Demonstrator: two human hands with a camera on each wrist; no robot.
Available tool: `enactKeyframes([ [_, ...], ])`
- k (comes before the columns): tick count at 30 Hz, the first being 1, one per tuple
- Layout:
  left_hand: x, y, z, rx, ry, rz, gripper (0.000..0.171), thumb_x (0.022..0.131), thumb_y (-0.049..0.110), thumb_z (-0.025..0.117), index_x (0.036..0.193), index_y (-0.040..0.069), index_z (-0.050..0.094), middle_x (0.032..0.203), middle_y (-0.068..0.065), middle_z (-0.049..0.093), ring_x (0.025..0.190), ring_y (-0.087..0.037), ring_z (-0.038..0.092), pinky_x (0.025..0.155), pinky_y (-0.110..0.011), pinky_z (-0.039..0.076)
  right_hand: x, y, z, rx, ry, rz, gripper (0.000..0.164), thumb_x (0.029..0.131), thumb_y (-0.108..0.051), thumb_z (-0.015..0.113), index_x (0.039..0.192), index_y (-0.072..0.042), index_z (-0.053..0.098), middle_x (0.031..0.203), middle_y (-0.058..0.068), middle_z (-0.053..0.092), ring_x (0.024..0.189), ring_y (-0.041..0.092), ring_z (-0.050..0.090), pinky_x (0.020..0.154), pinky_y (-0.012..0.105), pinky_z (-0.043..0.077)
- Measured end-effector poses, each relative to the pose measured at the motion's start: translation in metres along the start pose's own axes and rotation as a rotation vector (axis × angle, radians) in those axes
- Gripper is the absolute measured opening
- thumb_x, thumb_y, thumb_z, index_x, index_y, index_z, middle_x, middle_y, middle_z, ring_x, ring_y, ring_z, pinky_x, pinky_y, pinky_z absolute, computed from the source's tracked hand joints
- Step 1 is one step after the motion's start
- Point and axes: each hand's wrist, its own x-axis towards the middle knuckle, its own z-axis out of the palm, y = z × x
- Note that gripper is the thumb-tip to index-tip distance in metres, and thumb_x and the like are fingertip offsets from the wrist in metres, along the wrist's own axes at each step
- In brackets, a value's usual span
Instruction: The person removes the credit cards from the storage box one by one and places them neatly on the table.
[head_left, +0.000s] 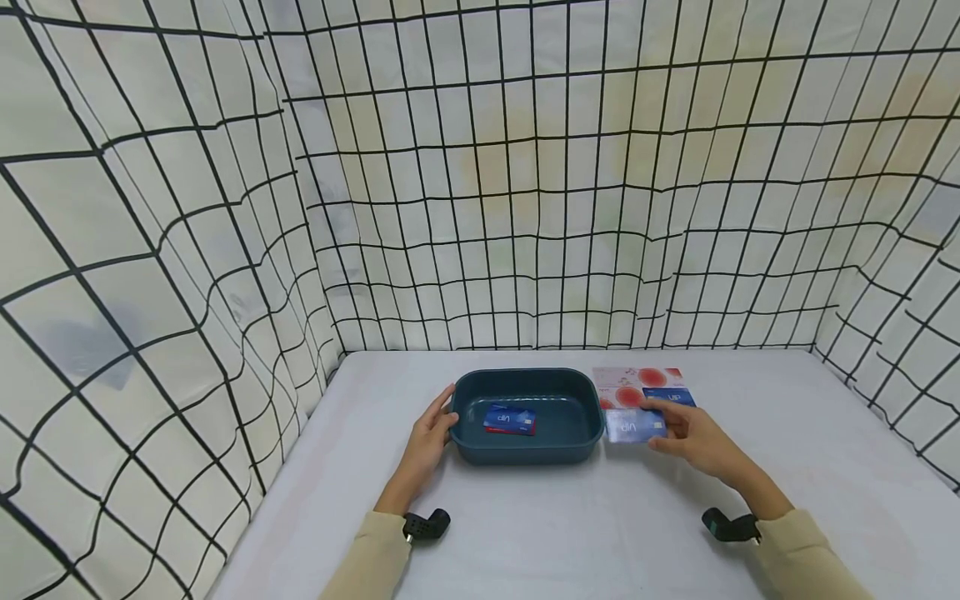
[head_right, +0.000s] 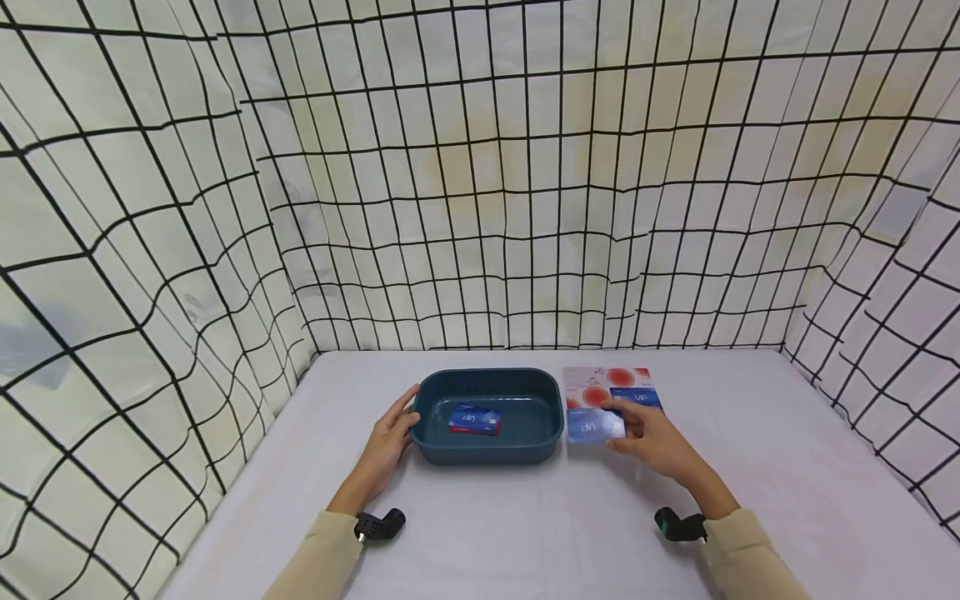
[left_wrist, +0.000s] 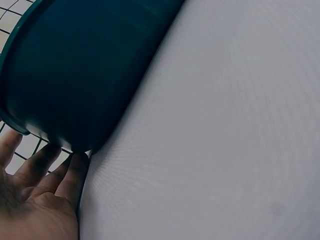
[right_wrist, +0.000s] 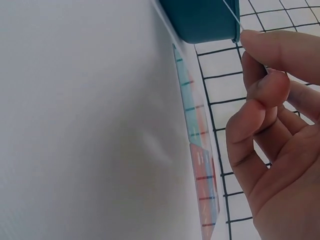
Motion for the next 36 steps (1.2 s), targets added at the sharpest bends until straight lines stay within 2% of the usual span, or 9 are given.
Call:
enactKeyframes([
  [7, -0.0004, 0.0014, 0.0008, 0.006, 0.008, -0.005, 0.053, 0.108, 0.017, 0.047, 0.159, 0.029, 0.038, 0.166, -0.013, 0.035, 0.150, -0.032, 0.041, 0.118, -0.052, 0.040, 0.0005, 0.0044, 0.0013, 0.037, -0.053, 0.005, 0.066, 0.091, -0.007, 0.074, 0.152, -0.006, 0.047, 0.146, 0.028, 0.051, 0.119, 0.034, 0.060, 0.088, 0.023, 0.060],
  [9, -0.0005, 0.0015, 0.0007, 0.006, 0.009, -0.009, 0.053, 0.108, 0.017, 0.047, 0.159, 0.029, 0.038, 0.166, -0.013, 0.035, 0.150, -0.032, 0.040, 0.119, -0.052, 0.039, 0.0005, 0.0046, 0.0017, 0.052, -0.065, 0.014, 0.065, 0.091, -0.007, 0.074, 0.151, -0.005, 0.049, 0.144, 0.030, 0.052, 0.114, 0.032, 0.061, 0.087, 0.023, 0.060],
  [15, -0.0006, 0.0012, 0.0001, 0.001, 0.004, -0.005, 0.053, 0.108, 0.018, 0.046, 0.159, 0.029, 0.037, 0.166, -0.014, 0.034, 0.151, -0.033, 0.039, 0.119, -0.053, 0.039, -0.0002, 0.0053, 0.0025, -0.038, -0.067, 0.049, 0.064, 0.090, -0.016, 0.077, 0.148, -0.005, 0.051, 0.147, 0.033, 0.048, 0.116, 0.032, 0.062, 0.093, 0.034, 0.061],
  [18, -0.0005, 0.0015, 0.0000, -0.006, 0.001, -0.003, 0.053, 0.108, 0.018, 0.046, 0.159, 0.029, 0.037, 0.166, -0.014, 0.034, 0.151, -0.032, 0.040, 0.119, -0.052, 0.039, 0.0005, 0.0069, 0.0026, -0.047, -0.076, 0.042, 0.063, 0.090, -0.014, 0.077, 0.147, -0.003, 0.052, 0.149, 0.034, 0.045, 0.120, 0.036, 0.060, 0.097, 0.040, 0.059],
  [21, -0.0001, 0.0012, 0.0000, -0.012, 0.002, -0.002, 0.053, 0.108, 0.017, 0.046, 0.159, 0.028, 0.038, 0.166, -0.014, 0.035, 0.150, -0.032, 0.040, 0.119, -0.052, 0.039, 0.0011, 0.0088, 0.0030, -0.064, -0.080, 0.036, 0.063, 0.089, -0.014, 0.078, 0.146, -0.003, 0.053, 0.149, 0.033, 0.046, 0.123, 0.039, 0.059, 0.098, 0.041, 0.059],
  [26, 0.0005, 0.0002, -0.0001, -0.009, 0.002, -0.003, 0.053, 0.108, 0.017, 0.046, 0.159, 0.029, 0.038, 0.166, -0.013, 0.034, 0.151, -0.032, 0.039, 0.119, -0.052, 0.038, 0.0003, 0.0104, 0.0042, -0.081, -0.088, 0.055, 0.062, 0.088, -0.016, 0.079, 0.144, -0.005, 0.055, 0.147, 0.031, 0.048, 0.121, 0.037, 0.057, 0.093, 0.034, 0.060],
  [33, 0.0011, 0.0000, -0.0001, -0.007, 0.002, -0.006, 0.052, 0.109, 0.018, 0.046, 0.159, 0.030, 0.038, 0.167, -0.013, 0.033, 0.151, -0.032, 0.038, 0.119, -0.052, 0.038, -0.0021, 0.0087, 0.0045, -0.107, -0.102, 0.109, 0.061, 0.086, -0.022, 0.081, 0.142, -0.009, 0.059, 0.154, 0.032, 0.040, 0.132, 0.045, 0.047, 0.103, 0.049, 0.056],
  [36, 0.0006, 0.0010, 0.0002, -0.007, 0.001, -0.005, 0.052, 0.109, 0.017, 0.046, 0.159, 0.030, 0.038, 0.167, -0.013, 0.033, 0.151, -0.031, 0.038, 0.119, -0.052, 0.038, -0.0027, 0.0077, 0.0042, -0.132, -0.107, 0.112, 0.062, 0.085, -0.023, 0.082, 0.141, -0.008, 0.060, 0.153, 0.032, 0.040, 0.129, 0.044, 0.047, 0.098, 0.048, 0.058],
])
